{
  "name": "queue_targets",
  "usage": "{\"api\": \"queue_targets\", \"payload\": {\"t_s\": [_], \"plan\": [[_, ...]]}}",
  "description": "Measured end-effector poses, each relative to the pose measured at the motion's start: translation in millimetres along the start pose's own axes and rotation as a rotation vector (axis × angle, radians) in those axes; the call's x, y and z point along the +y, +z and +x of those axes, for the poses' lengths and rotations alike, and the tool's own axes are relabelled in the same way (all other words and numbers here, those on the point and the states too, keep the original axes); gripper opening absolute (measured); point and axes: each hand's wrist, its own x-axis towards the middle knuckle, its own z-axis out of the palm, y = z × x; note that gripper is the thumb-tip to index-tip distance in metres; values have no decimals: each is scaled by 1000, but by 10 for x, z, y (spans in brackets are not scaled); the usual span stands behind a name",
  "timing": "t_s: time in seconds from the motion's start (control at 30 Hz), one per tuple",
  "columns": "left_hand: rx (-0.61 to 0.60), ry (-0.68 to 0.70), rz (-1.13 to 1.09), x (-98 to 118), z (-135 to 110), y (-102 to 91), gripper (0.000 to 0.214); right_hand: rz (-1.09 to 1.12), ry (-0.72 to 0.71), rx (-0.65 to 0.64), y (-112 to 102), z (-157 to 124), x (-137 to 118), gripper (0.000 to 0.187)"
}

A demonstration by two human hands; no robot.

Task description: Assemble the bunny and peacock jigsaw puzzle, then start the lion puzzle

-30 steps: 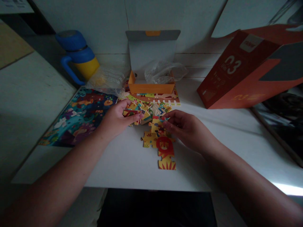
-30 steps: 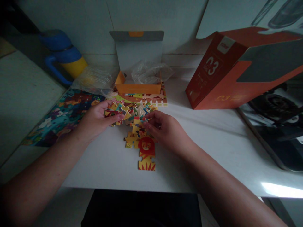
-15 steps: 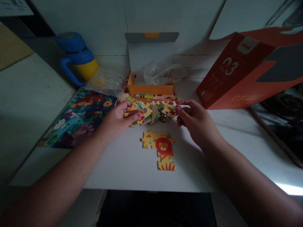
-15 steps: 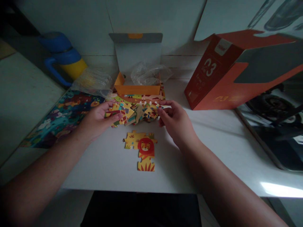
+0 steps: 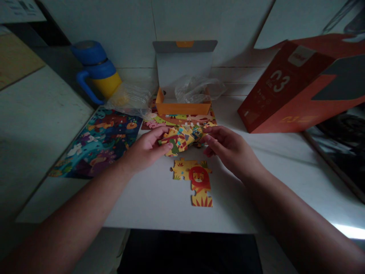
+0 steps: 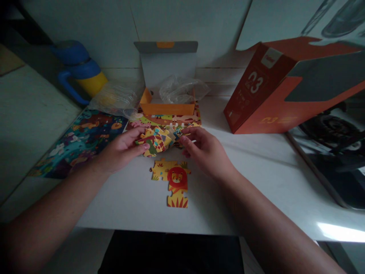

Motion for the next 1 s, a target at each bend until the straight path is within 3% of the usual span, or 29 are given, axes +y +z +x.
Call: {"api": "queue_targets", "payload": {"t_s": [0.13, 0.23, 0.4, 0.7, 1.0], "plan": [[-162, -88, -21, 21, -47, 68, 44, -97, -55, -216, 50, -63, -34, 44], [-178, -110, 10, 12, -52, 98, 41, -148, -44, -262, 71, -85, -49, 43], [-82, -80, 128, 14, -6, 70, 40, -162, -22, -147, 80, -63, -79, 44], [-20, -68, 179, 25, 20, 41, 31, -64, 22, 5, 49, -30, -38, 47], [200, -50, -28, 46, 67, 10, 36, 212, 133, 116, 37, 41, -2, 51]]}}
